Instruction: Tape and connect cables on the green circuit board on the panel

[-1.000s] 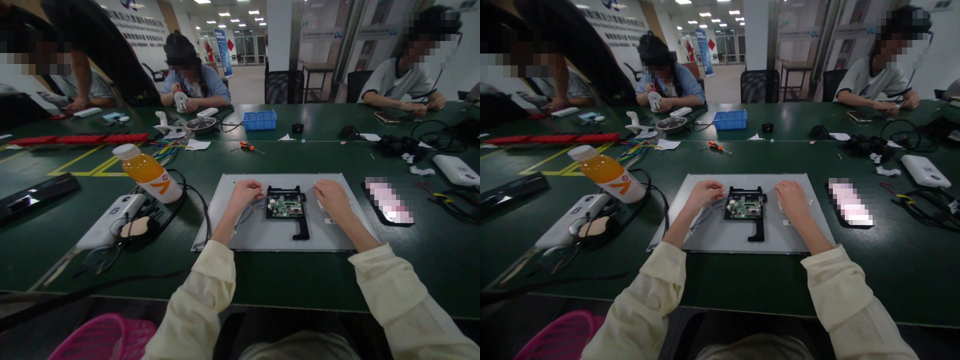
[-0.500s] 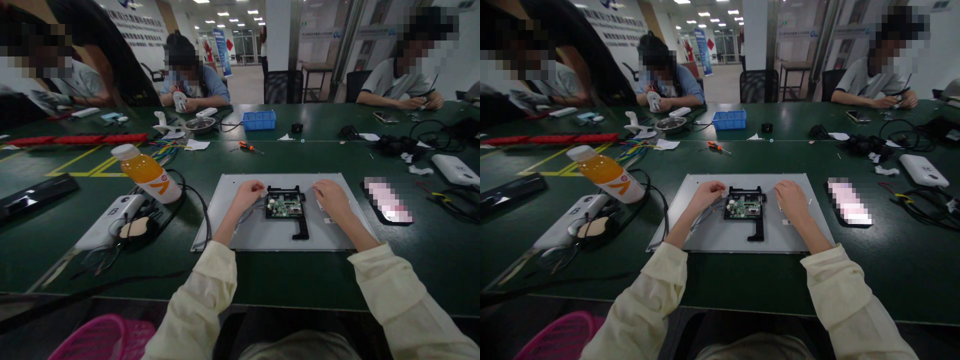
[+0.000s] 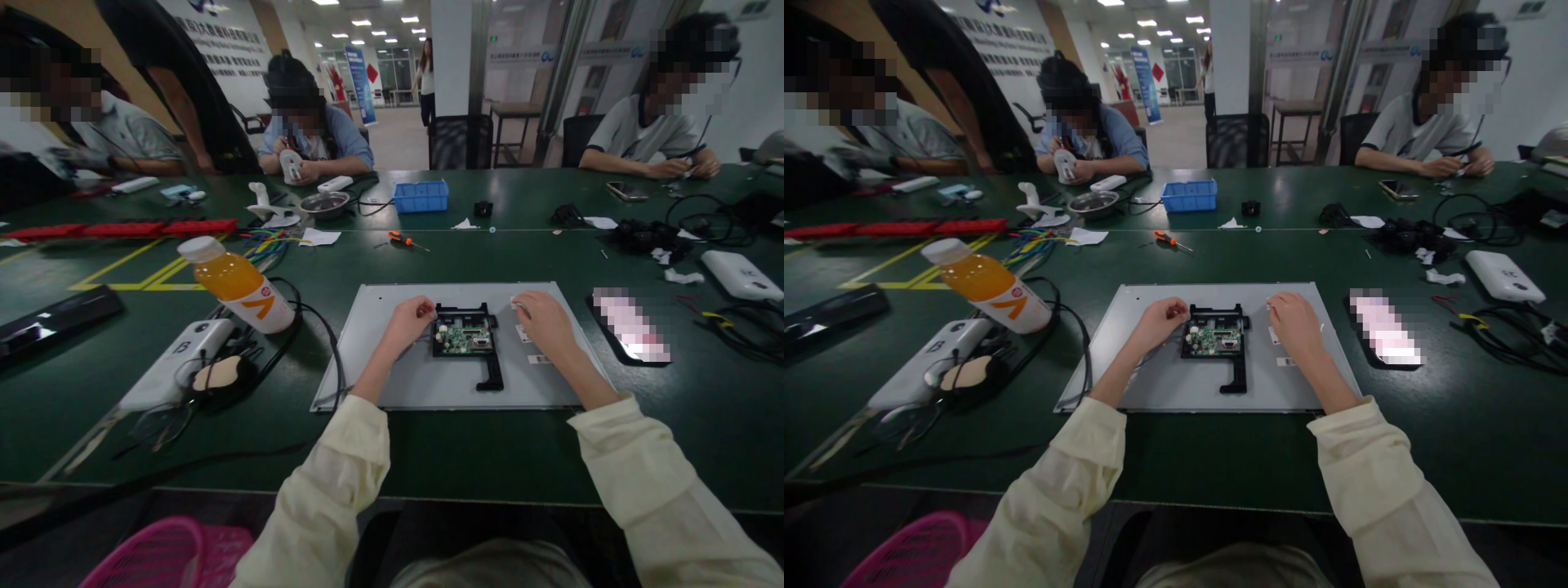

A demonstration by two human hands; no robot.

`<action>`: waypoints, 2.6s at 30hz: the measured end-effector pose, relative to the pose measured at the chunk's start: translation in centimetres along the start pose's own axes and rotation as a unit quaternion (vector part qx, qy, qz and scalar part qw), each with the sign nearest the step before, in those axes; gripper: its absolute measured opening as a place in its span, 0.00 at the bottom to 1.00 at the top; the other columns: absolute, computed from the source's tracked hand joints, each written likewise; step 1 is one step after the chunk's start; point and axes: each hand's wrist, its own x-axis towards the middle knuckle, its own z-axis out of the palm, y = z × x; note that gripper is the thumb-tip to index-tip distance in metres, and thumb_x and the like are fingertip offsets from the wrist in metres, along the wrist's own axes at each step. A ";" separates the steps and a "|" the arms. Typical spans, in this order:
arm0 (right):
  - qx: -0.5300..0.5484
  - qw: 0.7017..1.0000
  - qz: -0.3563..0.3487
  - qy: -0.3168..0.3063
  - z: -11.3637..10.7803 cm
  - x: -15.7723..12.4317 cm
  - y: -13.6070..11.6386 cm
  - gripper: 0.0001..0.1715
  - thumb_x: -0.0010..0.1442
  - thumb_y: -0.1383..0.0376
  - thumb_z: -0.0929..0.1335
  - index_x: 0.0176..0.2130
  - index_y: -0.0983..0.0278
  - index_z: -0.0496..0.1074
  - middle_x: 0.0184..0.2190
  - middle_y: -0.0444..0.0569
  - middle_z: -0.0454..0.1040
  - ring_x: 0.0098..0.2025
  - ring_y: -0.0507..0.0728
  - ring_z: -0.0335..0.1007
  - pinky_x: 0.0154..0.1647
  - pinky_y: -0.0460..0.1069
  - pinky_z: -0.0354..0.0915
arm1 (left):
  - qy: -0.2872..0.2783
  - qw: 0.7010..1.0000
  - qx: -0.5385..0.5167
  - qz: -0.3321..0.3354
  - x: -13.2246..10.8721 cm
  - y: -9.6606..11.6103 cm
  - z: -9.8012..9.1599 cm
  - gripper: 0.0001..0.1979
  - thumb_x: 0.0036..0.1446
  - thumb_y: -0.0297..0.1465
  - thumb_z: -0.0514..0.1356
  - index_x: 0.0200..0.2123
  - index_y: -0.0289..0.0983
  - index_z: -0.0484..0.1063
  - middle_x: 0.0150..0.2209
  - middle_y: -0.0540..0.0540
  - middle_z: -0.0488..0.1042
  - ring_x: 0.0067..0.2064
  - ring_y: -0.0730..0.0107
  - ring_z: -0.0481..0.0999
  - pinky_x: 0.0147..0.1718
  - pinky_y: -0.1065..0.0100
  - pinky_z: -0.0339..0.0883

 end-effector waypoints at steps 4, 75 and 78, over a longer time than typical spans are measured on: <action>-0.001 1.000 0.002 -0.005 0.2 0.0 0.2 0.16 0.62 0.69 0.60 0.44 0.66 0.74 0.44 0.55 0.76 0.49 0.61 0.68 0.53 0.55 0.62 | 0.003 1.000 -0.010 0.002 -0.1 0.0 0.1 0.04 0.50 0.28 0.58 0.31 0.36 0.72 0.28 0.49 0.73 0.32 0.70 0.72 0.35 0.69 0.65; 0.023 0.995 -0.095 0.004 0.2 2.7 -3.5 0.15 0.64 0.68 0.60 0.42 0.65 0.75 0.44 0.53 0.77 0.50 0.60 0.68 0.57 0.55 0.56 | 0.055 0.990 0.130 0.024 -0.8 1.2 1.4 0.08 0.56 0.32 0.57 0.26 0.38 0.64 0.28 0.48 0.68 0.33 0.66 0.68 0.34 0.66 0.60; -0.005 0.993 -0.111 -0.031 0.6 3.4 -5.0 0.15 0.64 0.70 0.60 0.41 0.64 0.75 0.42 0.54 0.77 0.48 0.60 0.69 0.55 0.55 0.57 | 0.054 0.988 0.143 0.020 -0.9 1.3 1.4 0.07 0.56 0.31 0.57 0.26 0.39 0.63 0.28 0.48 0.67 0.34 0.65 0.68 0.34 0.66 0.60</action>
